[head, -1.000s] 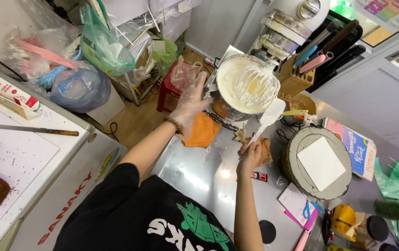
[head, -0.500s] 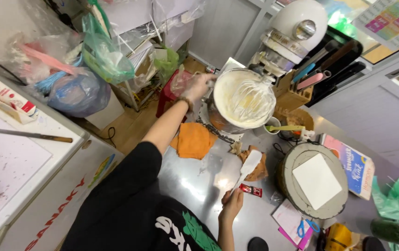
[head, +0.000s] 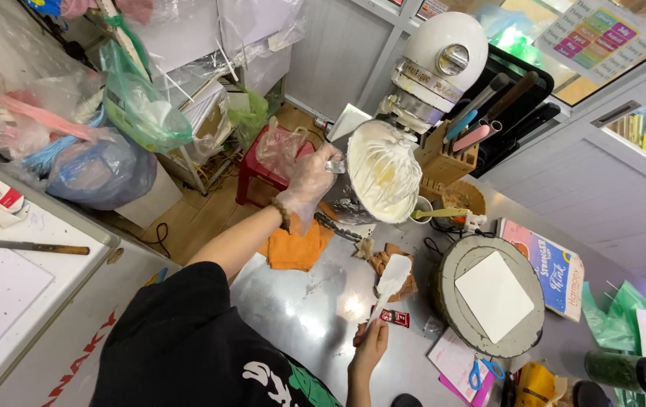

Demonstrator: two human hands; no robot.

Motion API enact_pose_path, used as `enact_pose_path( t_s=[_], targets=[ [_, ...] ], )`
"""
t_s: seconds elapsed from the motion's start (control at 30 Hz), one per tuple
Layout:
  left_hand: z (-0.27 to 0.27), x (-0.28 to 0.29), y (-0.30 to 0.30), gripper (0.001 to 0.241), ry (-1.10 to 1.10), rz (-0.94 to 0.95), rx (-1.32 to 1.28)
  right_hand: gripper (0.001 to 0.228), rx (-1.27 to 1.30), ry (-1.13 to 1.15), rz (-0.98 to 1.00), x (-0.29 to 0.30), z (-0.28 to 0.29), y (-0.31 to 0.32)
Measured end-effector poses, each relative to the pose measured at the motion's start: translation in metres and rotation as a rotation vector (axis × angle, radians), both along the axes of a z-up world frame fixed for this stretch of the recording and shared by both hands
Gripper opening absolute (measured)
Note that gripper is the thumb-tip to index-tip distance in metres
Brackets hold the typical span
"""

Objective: Whipping cream using a stand mixer and then using a spatula to scrape the cream off the whisk attachment.

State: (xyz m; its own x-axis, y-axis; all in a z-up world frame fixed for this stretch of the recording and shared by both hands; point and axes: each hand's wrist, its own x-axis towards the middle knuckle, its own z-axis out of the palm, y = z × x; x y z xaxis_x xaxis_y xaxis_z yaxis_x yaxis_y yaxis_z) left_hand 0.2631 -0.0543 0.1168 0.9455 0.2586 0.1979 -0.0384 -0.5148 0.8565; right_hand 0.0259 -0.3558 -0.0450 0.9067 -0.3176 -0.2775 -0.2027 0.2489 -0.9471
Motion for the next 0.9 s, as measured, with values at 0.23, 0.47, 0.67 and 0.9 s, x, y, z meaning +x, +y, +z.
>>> enact_pose_path(
  t_s=[0.23,0.47,0.67,0.9],
  targets=[
    [0.003,-0.041,-0.014,0.047,-0.074,0.094,-0.239,0.032,0.020,-0.032,0.039,0.010,-0.004,0.014],
    [-0.039,-0.075,-0.012,0.062,-0.356,-0.004,-0.041,0.034,0.079,-0.317,0.351,0.083,-0.010,0.023],
    [0.047,-0.091,0.026,0.047,0.172,-0.223,-0.106,0.046,-0.209,-0.622,0.766,0.163,0.068,0.109],
    [0.067,-0.013,0.096,0.053,0.547,-0.759,0.300,0.051,-0.305,-0.735,0.801,0.202,0.056,0.181]
  ],
)
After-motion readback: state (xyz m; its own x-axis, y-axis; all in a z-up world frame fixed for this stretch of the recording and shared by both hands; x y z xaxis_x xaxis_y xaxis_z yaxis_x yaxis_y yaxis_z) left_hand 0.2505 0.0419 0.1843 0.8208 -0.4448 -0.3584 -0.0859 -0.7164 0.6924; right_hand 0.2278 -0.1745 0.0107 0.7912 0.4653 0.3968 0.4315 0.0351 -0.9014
